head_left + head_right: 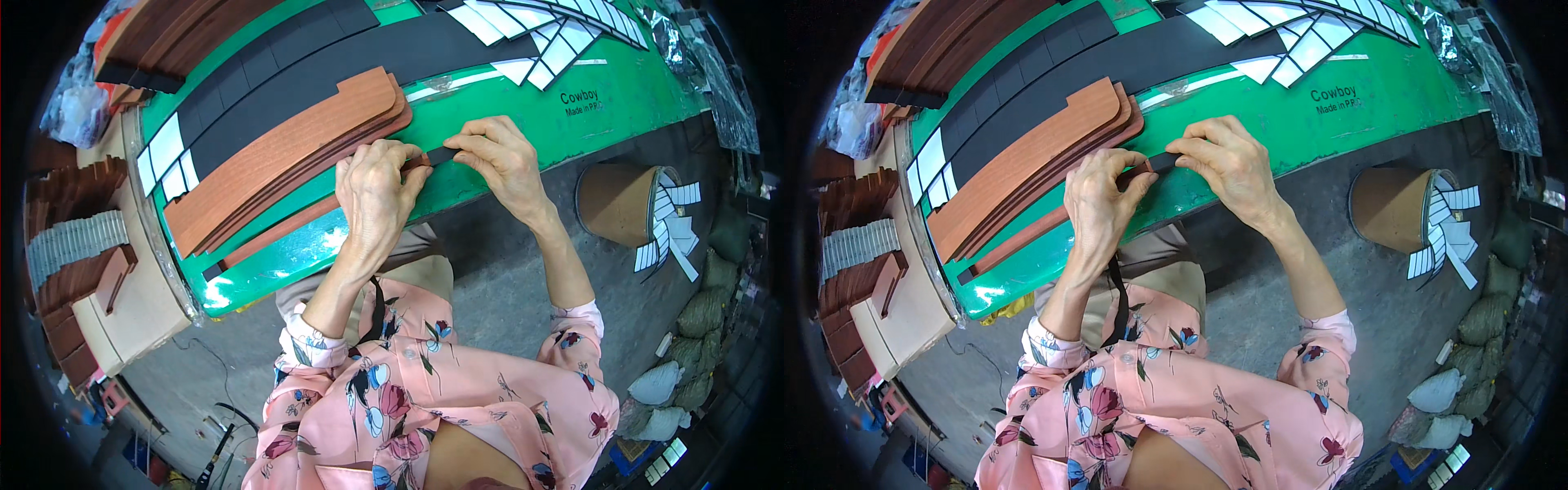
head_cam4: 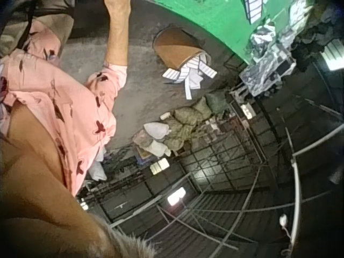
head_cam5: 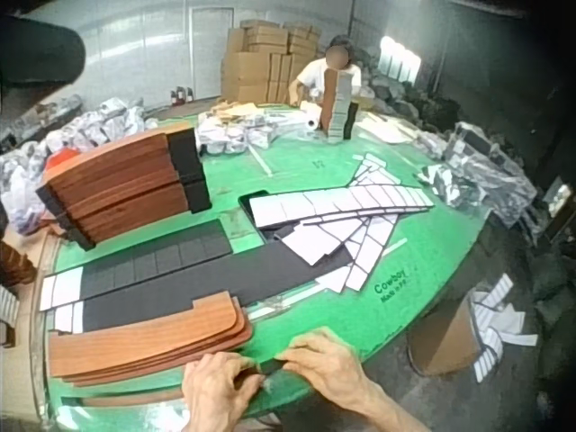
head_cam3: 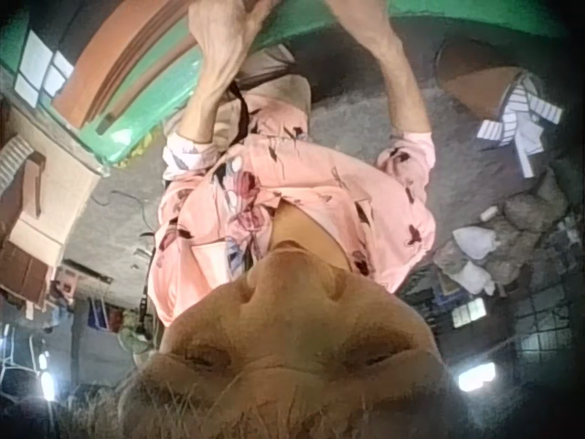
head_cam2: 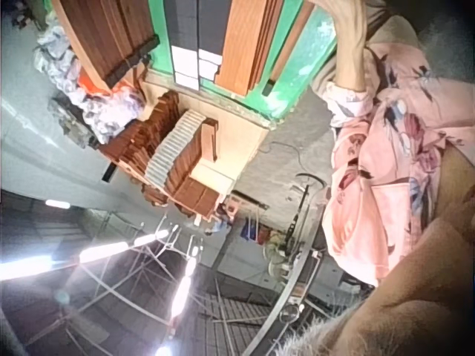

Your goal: Manually assembling wood panels by applying small black components to the edges.

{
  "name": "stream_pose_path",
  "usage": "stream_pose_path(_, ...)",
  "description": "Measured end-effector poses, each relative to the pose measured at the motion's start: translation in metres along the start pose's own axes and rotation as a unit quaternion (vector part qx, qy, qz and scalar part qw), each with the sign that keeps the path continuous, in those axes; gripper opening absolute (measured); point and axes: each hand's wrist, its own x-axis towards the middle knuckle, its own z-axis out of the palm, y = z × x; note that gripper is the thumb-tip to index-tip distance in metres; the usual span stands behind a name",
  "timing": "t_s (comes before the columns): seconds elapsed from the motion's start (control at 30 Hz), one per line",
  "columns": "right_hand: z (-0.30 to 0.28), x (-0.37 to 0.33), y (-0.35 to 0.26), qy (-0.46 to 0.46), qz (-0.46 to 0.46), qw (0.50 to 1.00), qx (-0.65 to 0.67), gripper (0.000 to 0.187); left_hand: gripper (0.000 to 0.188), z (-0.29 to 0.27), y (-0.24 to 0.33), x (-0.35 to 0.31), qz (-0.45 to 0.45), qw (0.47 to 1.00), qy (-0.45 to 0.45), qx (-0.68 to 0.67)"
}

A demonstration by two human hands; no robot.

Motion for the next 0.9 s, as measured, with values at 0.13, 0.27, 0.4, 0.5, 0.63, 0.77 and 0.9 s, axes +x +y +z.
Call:
stream_pose_path(0.13,0.0015,0.0009,-0.0003,0.001,-0.004,1.000,0.003,0.018,0.019,-0.0003,0.0004,0.0000,-0.001,1.000,0.001,-0.001)
stream_pose_path(0.27,0.0019,0.0010,0.0015,-0.001,-0.007,1.000,-0.001,0.020,0.018,0.0019,0.0001,-0.0001,0.008,1.000,0.013,-0.013)
stream_pose_path(0.4,0.0022,0.0011,0.0016,-0.001,-0.007,1.000,0.001,0.020,0.018,0.0017,0.0002,0.0000,0.001,1.000,0.008,-0.020)
stream_pose_path(0.5,0.0020,0.0020,0.0014,0.000,-0.012,1.000,0.000,0.021,0.018,0.0023,-0.0003,0.0001,-0.002,1.000,0.008,-0.020)
stream_pose_path(0.63,0.0038,0.0018,0.0025,0.003,-0.016,1.000,0.000,0.022,0.019,0.0026,-0.0008,0.0000,0.000,1.000,0.010,-0.014)
stream_pose_path(0.77,0.0035,0.0035,0.0020,0.005,-0.022,1.000,-0.005,0.023,0.020,0.0010,0.0003,0.0005,-0.005,1.000,0.001,-0.012)
stream_pose_path(0.9,0.0033,0.0044,0.0027,0.002,-0.030,1.000,-0.004,0.022,0.021,-0.0002,0.0003,0.0006,0.003,1.000,0.005,-0.008)
